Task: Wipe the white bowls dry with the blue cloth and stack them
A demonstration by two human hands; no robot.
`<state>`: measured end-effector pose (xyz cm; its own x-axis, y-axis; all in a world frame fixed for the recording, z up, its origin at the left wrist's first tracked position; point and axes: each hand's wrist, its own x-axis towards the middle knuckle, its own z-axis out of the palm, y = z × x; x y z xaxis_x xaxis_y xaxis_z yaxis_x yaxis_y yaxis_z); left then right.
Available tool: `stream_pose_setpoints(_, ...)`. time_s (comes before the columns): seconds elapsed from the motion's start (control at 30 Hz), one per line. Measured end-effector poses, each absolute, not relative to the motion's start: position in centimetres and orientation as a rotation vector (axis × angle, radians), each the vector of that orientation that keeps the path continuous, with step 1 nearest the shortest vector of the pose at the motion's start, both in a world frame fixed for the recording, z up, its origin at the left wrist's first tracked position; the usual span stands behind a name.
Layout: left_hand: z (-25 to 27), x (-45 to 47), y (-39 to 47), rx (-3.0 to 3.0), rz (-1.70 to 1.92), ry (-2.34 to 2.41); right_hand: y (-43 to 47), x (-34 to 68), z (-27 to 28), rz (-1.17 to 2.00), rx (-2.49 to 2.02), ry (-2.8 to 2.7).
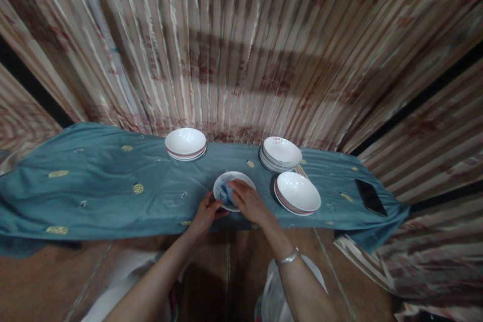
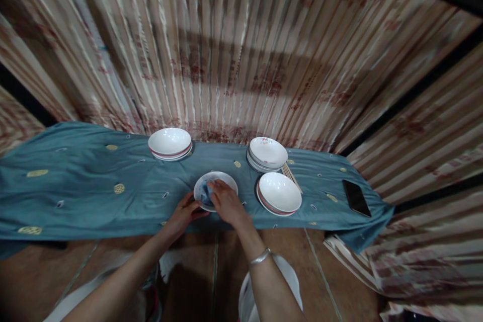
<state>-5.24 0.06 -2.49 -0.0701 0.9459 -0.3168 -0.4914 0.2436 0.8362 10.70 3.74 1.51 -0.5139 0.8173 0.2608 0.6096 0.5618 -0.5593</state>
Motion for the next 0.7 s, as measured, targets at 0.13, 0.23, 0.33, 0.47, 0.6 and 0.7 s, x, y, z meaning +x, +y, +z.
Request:
stream_pose_setpoints(0.13, -2.4, -5.2, -0.3, 0.596, 1.278, 1.018, 4.0, 9.6, 0.5, 0.711, -1.138, -2.449)
stream_pose_setpoints(0.23, -2.2, -5.2, -0.6, 0.623, 1.271, 1.018, 4.4, 8.8, 0.2, 0.773, -1.104, -2.487)
stream_pose_setpoints(0.33, -2.1, -5.2, -0.6, 0.622, 1.276, 1.033, 4.6, 8.3, 0.2, 0.742, -1.081, -2.45)
stream_pose_setpoints(0.47, -1.9, -5.0, -0.6, 0.617, 1.286, 1.033, 4.9, 8.0, 0.3, 0.613, -1.135, -2.439)
stream_pose_setpoints(0.6, -1.6, -4.9, -0.7, 0.612, 1.283, 1.054, 5.2, 8.2, 0.8, 0.387, -1.291, -2.515)
stream_pose_setpoints(0.7, -1.4, -4.8, -0.8, 0.614, 1.282, 1.065, 5.2, 8.6, 1.4, 0.217, -1.451, -2.536)
